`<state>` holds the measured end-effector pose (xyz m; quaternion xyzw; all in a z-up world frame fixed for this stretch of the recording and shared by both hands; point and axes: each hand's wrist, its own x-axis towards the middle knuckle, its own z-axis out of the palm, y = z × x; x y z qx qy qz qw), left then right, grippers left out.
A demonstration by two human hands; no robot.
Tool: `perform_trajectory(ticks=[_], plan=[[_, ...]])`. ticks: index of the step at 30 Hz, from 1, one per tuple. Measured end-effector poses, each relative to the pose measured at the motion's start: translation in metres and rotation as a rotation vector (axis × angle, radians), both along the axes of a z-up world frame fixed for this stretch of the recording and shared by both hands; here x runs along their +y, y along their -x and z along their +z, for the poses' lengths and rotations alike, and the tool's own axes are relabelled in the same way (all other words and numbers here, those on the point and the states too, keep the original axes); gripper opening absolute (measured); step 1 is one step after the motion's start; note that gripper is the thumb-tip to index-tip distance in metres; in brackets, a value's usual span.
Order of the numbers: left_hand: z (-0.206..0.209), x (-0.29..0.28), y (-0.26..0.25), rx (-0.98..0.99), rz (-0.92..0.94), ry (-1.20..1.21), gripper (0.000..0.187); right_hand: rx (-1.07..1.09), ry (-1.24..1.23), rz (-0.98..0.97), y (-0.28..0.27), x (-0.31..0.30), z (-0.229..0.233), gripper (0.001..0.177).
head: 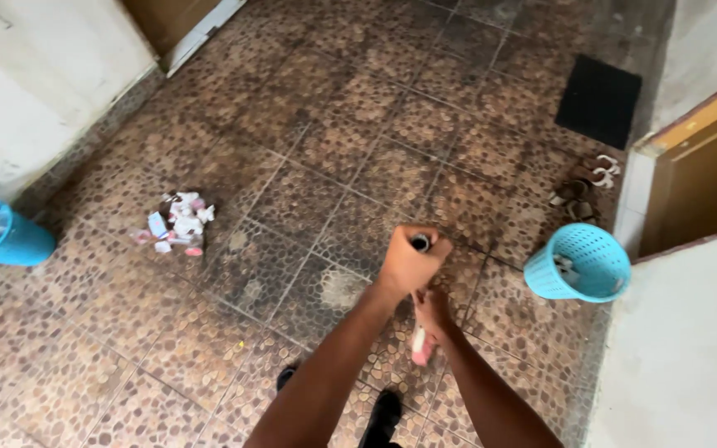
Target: Pick up trash and plastic bottles from the floor and place them into a basket.
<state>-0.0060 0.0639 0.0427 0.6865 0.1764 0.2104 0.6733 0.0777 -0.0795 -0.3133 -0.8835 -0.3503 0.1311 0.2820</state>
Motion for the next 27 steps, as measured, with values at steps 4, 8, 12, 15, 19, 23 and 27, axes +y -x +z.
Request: perform_trajectory(ticks=[4, 8, 12, 15, 19, 23, 27], plan=[[-0.006, 0.03, 0.0, -0.083, -0.002, -0.13, 0.037, -0.219, -0.28, 0.088, 0.009, 0.046, -0.016, 0.022], [0.027, 0.048, 0.013, -0.019, -0.074, -0.242, 0.034, 0.127, -0.354, 0.021, 0.045, 0.095, 0.037, 0.022], [0.02, 0.078, 0.013, 0.096, -0.217, -0.28, 0.037, 0.241, -0.584, 0.063, 0.066, 0.136, 0.091, 0.031], [0.033, 0.097, 0.024, 0.031, -0.134, -0.286, 0.027, 0.114, -0.519, 0.146, 0.066, 0.151, 0.078, 0.026], [0.037, 0.112, 0.03, 0.037, -0.1, -0.292, 0.026, -0.023, -0.452, 0.226, 0.059, 0.159, 0.06, 0.022], [0.031, 0.109, 0.037, -0.036, -0.045, -0.266, 0.023, 0.103, -0.121, 0.064, 0.054, 0.13, 0.049, 0.018], [0.027, 0.11, 0.042, -0.104, 0.049, -0.267, 0.028, 0.141, -0.034, 0.003, 0.053, 0.112, 0.086, 0.031]])
